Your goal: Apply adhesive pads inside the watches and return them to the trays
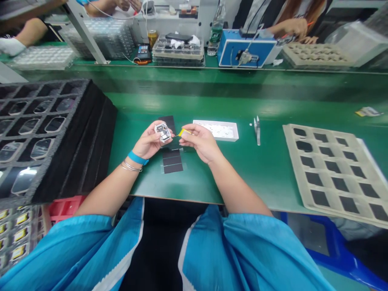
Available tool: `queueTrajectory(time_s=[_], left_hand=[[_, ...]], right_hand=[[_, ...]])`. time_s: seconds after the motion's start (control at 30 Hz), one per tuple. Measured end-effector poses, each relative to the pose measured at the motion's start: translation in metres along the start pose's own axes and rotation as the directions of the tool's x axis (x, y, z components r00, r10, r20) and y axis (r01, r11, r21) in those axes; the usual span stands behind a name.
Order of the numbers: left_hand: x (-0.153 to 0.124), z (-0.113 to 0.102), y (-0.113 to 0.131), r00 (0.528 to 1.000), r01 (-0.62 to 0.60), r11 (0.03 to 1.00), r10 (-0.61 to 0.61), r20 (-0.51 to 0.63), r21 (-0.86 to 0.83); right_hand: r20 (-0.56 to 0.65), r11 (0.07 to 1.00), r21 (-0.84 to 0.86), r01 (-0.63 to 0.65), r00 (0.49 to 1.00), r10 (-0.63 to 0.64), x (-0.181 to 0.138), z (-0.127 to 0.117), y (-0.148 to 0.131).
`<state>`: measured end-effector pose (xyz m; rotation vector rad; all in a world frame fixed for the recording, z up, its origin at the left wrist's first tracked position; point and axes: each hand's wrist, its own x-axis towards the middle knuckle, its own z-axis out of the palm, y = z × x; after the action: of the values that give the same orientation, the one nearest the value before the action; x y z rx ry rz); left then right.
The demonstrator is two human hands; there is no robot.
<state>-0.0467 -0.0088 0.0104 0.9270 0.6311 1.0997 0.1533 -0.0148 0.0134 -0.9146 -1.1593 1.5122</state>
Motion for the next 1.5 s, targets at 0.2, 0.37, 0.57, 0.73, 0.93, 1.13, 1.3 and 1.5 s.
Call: queueTrajectory(time_s=[0.2,0.37,0.57,0.73,0.93,1.13,1.3,1.5], left_hand=[[-0.002,0.002,-0.001,0.995,0.085,0.996,-0.084,0.06,-0.001],[-0.002,0.003,-0.007,0.955,0.234,0.971,-0.238,0.176,0.046],[0.002,0.008,-0.017,0.956,0.275,0.959,-0.281,0.09,0.074],[0.003,0.013,-0.017,0.949,0.315,0.943,-0.309,-0.065,0.109],[0.008,0.003,-0.008,0.921,0.301,0.951,-0.269,-0.283,0.075],[0.009,-0.002,-0.01,0.894,0.377,0.926,-0.361,-0.266,0.013],[0.009,0.0,-0.012,0.89,0.391,0.92,-0.37,-0.267,0.029],[0.009,0.001,-0.011,0.887,0.395,0.918,-0.369,-0.279,0.041]], right_hand=[[-0.105,0.914,-0.271,0.301,0.935,-0.339,-0.009,0.009,-0.003],[-0.007,0.755,-0.485,0.441,0.861,-0.508,-0.017,0.014,-0.003],[0.122,0.512,-0.718,0.471,0.81,-0.574,-0.015,0.014,0.006],[0.052,0.618,-0.671,0.408,0.859,-0.51,-0.003,0.009,0.02],[0.068,0.639,-0.744,0.195,0.973,-0.219,0.007,-0.004,0.03],[0.201,0.395,-0.883,0.252,0.966,-0.164,0.005,-0.006,0.039],[0.157,0.465,-0.858,0.217,0.974,-0.164,0.006,-0.009,0.043],[0.148,0.505,-0.84,0.2,0.979,-0.141,0.01,-0.009,0.046]])
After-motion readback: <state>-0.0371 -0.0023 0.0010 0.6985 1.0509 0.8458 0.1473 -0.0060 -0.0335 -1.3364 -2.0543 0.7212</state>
